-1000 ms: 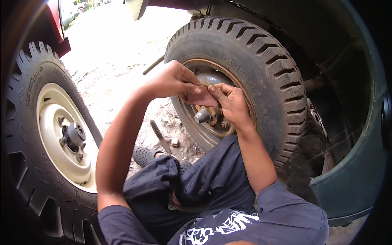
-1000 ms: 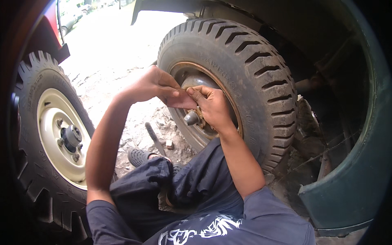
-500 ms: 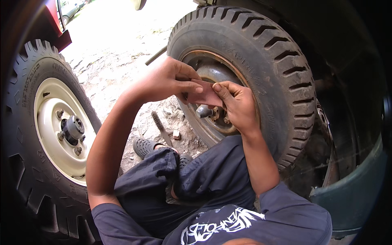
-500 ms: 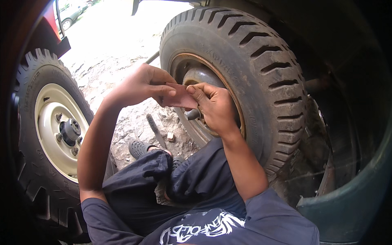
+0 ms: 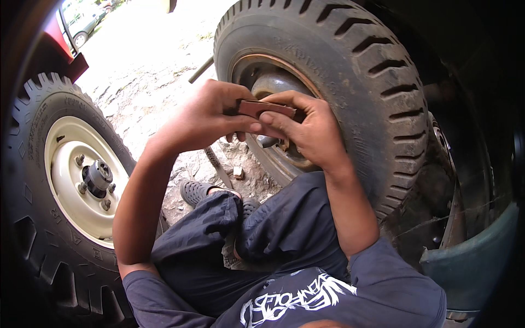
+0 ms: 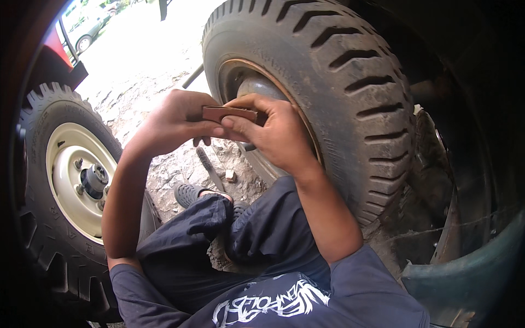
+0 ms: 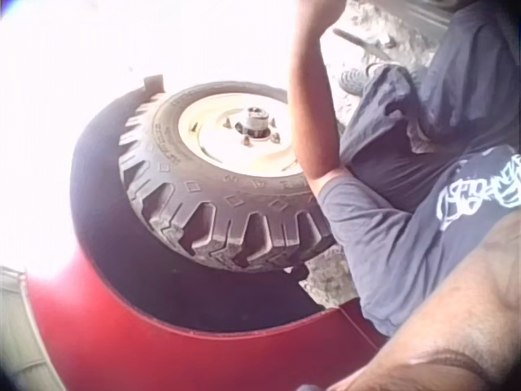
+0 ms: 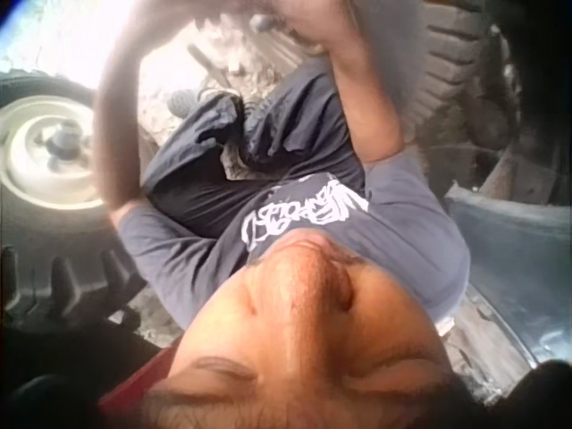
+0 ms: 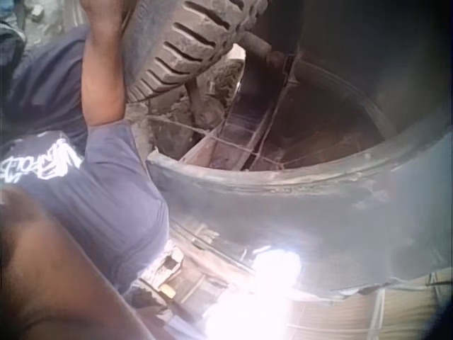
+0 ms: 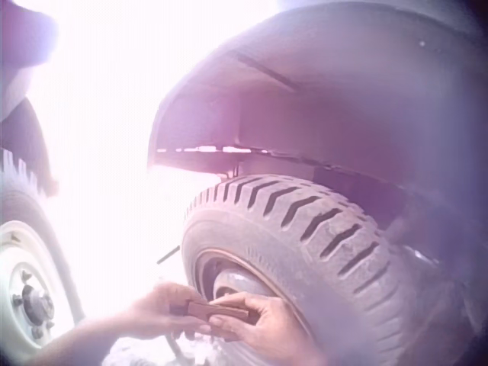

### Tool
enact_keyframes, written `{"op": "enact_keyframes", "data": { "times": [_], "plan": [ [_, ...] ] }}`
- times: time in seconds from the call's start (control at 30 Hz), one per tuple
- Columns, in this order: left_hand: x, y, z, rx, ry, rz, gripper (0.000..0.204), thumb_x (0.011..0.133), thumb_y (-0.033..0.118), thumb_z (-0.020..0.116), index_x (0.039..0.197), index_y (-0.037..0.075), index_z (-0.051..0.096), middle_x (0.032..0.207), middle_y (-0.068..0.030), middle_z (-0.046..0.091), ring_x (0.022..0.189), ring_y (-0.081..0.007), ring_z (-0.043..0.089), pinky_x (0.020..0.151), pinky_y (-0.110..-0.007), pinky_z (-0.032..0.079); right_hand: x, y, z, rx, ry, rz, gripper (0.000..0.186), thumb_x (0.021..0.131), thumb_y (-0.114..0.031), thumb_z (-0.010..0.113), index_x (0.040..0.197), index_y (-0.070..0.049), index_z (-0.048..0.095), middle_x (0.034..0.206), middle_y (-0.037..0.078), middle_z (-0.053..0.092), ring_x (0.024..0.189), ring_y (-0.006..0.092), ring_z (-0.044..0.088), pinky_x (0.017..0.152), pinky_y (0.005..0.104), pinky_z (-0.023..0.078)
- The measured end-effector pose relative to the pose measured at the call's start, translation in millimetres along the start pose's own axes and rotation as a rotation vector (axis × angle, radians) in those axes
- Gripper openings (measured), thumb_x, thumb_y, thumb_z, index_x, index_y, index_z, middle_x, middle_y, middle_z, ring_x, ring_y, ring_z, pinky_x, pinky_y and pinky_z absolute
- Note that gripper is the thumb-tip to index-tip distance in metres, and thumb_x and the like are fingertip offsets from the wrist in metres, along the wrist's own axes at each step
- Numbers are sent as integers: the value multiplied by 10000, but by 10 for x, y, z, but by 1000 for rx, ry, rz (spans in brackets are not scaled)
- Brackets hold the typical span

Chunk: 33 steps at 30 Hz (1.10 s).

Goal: The person sits between the vehicle's wheels and scrubs the inner rim and hub of a tire with a wire brush, then wipes the area with a cloth. The person repeats this process on the same wheel throughout the clip.

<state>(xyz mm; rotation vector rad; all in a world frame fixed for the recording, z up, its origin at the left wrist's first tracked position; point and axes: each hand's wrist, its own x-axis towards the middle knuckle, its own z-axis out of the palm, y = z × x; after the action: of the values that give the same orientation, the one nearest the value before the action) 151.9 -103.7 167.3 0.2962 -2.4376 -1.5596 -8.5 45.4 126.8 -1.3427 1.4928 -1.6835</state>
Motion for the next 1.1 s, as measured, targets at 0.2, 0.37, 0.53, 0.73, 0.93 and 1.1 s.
{"op": "enact_keyframes", "data": {
  "times": [0.2,0.37,0.53,0.73,0.93,1.1],
  "plan": [
    [18,48,-248,88,-72,3,260,848,144,811,992,-53,721,780,-75,711,670,-125,676,550,-252,512,-12,75,90,-70,-12,-59,210,900,-73,789,1091,0,742,952,94,784,880,118,729,780,293,584],
    [86,-25,-227,-98,119,-14,435,879,218,805,1194,-52,674,952,-107,720,810,-150,683,672,-274,551,41,72,139,-26,78,-99,190,904,-63,779,1077,-4,726,917,74,779,837,101,722,734,286,571],
    [-265,-232,678,-619,610,47,517,1013,335,657,1278,-107,615,1089,-185,726,965,-231,719,751,-304,587,-18,22,146,-53,155,-199,159,885,-57,789,1037,-12,770,876,75,782,810,93,723,714,272,565],
    [-397,-491,1071,-887,756,205,509,1066,327,584,1315,-116,597,1238,-243,701,1112,-303,713,793,-339,611,-73,-24,174,-229,35,-248,213,854,84,718,1041,5,786,987,95,786,915,130,740,810,271,600],
    [-386,-424,1161,-812,923,111,361,998,168,711,1215,-116,665,1147,-202,723,1034,-251,731,792,-323,635,-122,-64,239,-461,-6,-456,217,808,5,727,1009,-24,802,963,160,779,873,269,770,791,354,602],
    [-254,-677,1280,-920,1072,174,289,1000,98,689,1204,-104,663,1109,-162,723,998,-212,725,844,-312,625,-164,50,216,-615,-147,-535,314,834,-32,692,1138,0,762,1165,196,739,1044,317,733,890,375,595]
  ]
}}
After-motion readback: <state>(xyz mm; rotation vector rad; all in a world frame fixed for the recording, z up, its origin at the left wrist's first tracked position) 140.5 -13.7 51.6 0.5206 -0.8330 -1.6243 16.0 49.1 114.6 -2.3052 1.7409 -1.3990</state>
